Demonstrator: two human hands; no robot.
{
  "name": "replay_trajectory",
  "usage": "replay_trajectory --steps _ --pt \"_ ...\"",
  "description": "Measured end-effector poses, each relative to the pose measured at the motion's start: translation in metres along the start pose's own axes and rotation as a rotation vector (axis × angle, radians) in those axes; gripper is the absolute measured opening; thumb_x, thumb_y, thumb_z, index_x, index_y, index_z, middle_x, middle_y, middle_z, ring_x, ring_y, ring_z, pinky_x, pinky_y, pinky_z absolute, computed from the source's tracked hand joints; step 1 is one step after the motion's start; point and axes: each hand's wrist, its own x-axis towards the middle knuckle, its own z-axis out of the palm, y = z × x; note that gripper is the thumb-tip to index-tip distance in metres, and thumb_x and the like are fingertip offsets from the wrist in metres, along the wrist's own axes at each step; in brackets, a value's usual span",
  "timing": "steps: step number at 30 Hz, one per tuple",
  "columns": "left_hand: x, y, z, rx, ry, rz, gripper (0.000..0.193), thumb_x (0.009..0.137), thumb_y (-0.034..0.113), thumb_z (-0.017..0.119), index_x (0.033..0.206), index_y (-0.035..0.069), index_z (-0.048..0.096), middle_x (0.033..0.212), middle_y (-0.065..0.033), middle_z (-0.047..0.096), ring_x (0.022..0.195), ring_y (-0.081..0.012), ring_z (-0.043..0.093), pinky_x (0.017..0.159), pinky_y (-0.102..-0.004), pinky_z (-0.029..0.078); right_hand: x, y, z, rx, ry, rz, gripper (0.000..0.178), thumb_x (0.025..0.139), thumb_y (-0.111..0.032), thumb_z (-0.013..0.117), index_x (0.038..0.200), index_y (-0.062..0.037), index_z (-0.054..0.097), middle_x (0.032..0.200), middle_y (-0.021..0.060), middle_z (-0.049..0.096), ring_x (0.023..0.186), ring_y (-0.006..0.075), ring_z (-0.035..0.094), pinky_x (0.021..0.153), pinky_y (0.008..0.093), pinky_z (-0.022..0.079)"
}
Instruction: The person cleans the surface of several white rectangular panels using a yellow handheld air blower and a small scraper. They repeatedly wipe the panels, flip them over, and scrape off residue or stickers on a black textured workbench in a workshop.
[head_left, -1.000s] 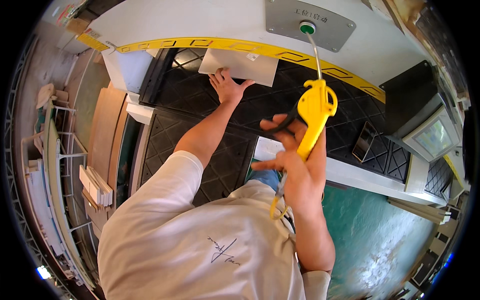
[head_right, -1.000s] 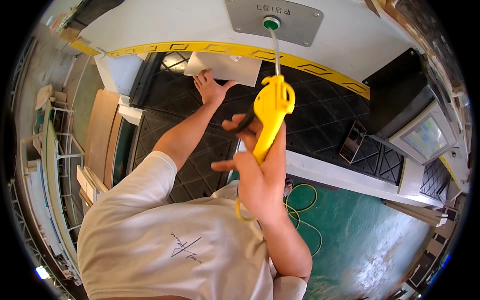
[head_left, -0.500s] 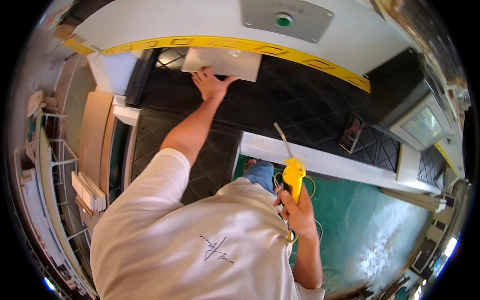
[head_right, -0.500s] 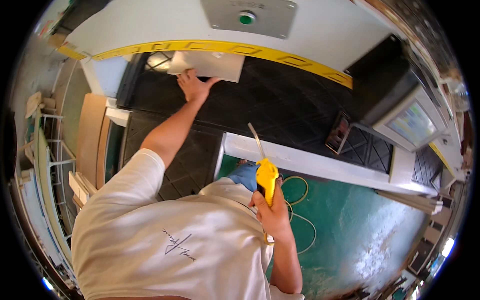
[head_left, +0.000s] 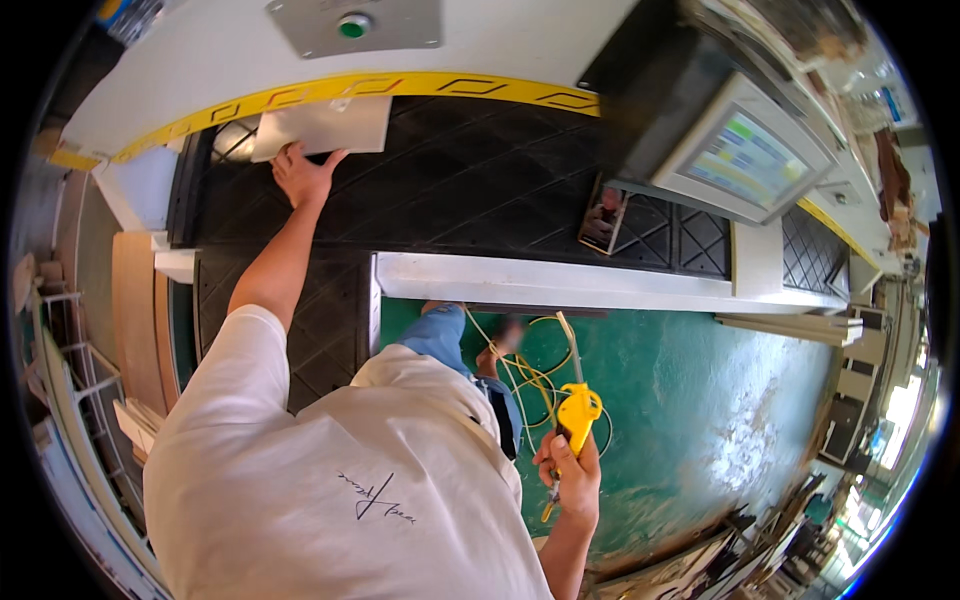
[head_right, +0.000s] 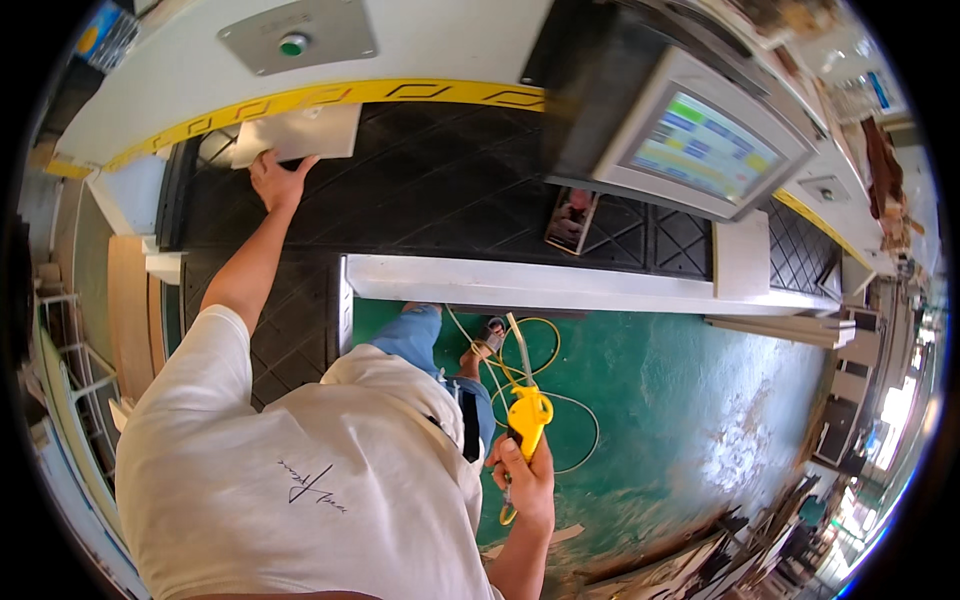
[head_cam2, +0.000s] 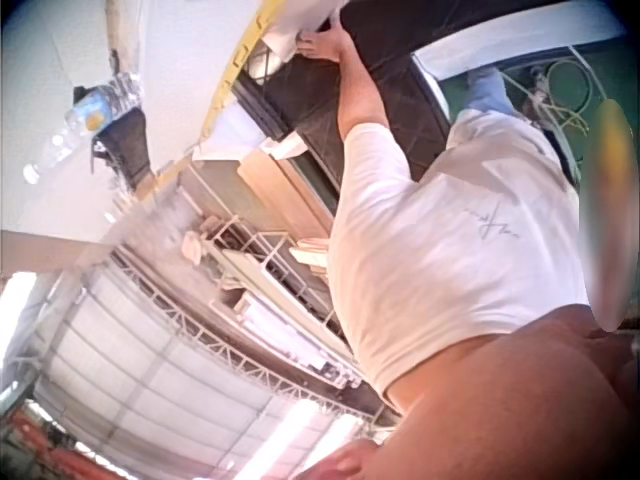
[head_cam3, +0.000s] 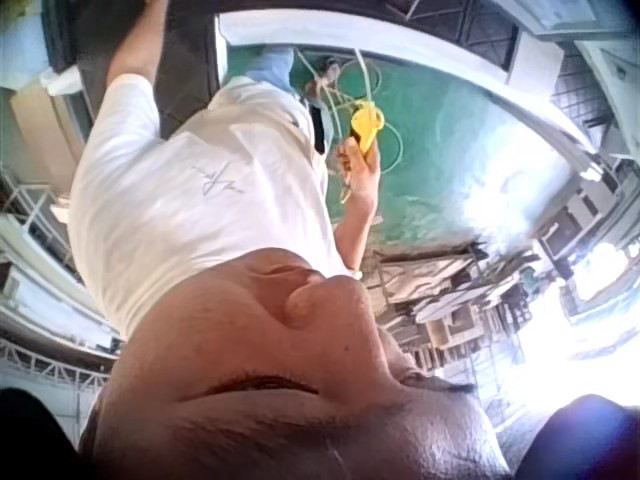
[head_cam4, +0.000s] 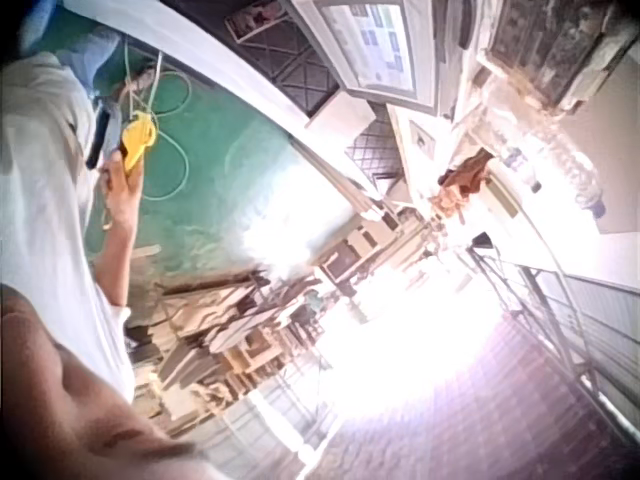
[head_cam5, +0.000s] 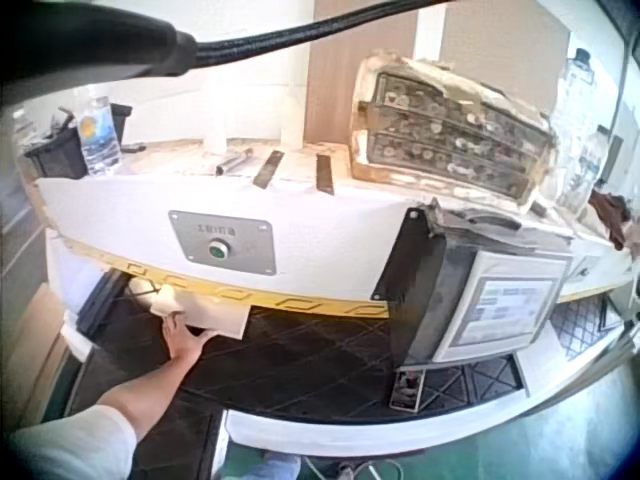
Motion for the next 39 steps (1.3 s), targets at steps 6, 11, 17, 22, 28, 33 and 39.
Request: replay_trajectory --steps 6,11,17,22,28,33,39 --pt "-0.025 0.009 -0.011 0.022 -0.015 0.026 0.071 0.092 0.058 0.07 0.141 0.008 0.055 0.153 -0.0219 0.048 0.14 -0.0419 0.046 0.116 -0.0548 0.037 -0.018 -0.01 -0.052 -0.358 -0.317 -0.01 0.032 0.104 -0.024 0.067 0.127 -0.0043 0.057 0.096 0.0046 0.065 0.08 0.0097 0.059 0.07 0.0266 0.05" --pt "-0.087 0.111 -0.05 -0.055 -0.196 0.247 0.064 0.094 0.043 0.072 0.141 0.002 0.055 0.144 -0.025 0.057 0.135 -0.0439 0.052 0.113 -0.0553 0.04 -0.063 -0.032 -0.087 -0.299 -0.266 0.028 0.034 0.106 -0.025 0.064 0.132 -0.005 0.055 0.098 0.0038 0.066 0.088 0.0143 0.063 0.082 0.0302 0.052" --pt "-0.142 0.186 -0.073 -0.734 -0.574 0.475 0.02 0.102 0.014 0.065 0.119 0.005 0.072 0.125 -0.0201 0.071 0.133 -0.0404 0.056 0.113 -0.0503 0.042 -0.078 -0.038 -0.079 -0.228 0.016 -0.027 0.034 0.107 -0.028 0.062 0.134 -0.0097 0.055 0.094 -0.0018 0.066 0.074 0.0048 0.054 0.057 0.0234 0.042" --pt "-0.158 0.269 -0.093 -1.157 -1.243 0.122 0.026 0.107 0.022 0.061 0.102 -0.002 0.069 0.082 -0.0069 0.072 0.074 -0.0171 0.073 0.074 -0.0302 0.056 -0.107 0.021 -0.028 -0.064 -0.036 0.117 0.045 0.106 -0.031 0.063 0.143 -0.0085 0.052 0.101 -0.0003 0.066 0.079 0.007 0.06 0.059 0.024 0.049" --pt "-0.126 0.308 -0.097 -1.065 -1.731 0.102 0.032 0.104 0.031 0.065 0.086 0.005 0.067 0.062 0.0002 0.056 0.052 -0.0105 0.056 0.058 -0.0247 0.049 -0.107 0.067 -0.026 -0.037 -0.057 0.05 0.042 0.106 -0.029 0.063 0.142 -0.0088 0.053 0.108 0.0014 0.065 0.097 0.011 0.062 0.07 0.0273 0.058" --pt "-0.14 0.267 -0.161 -0.838 -1.276 0.982 0.057 0.086 0.022 0.08 0.137 0.004 0.062 0.129 -0.0158 0.068 0.118 -0.0328 0.066 0.098 -0.0412 0.054 -0.07 0.102 -0.08 -0.079 -0.23 -0.001 0.034 0.106 -0.028 0.063 0.134 -0.0099 0.056 0.113 0.0033 0.063 0.099 0.0143 0.063 0.076 0.0325 0.062" --pt "-0.12 0.236 -0.292 -0.162 -1.925 1.184 0.035 0.093 0.041 0.074 0.107 0.009 0.075 0.1 -0.011 0.078 0.092 -0.0293 0.073 0.08 -0.0419 0.055 -0.075 0.196 -0.11 -0.391 0.255 0.131 0.019 0.095 -0.02 0.071 0.094 -0.001 0.071 0.075 0.0017 0.069 0.068 0.0125 0.064 0.061 0.031 0.051"
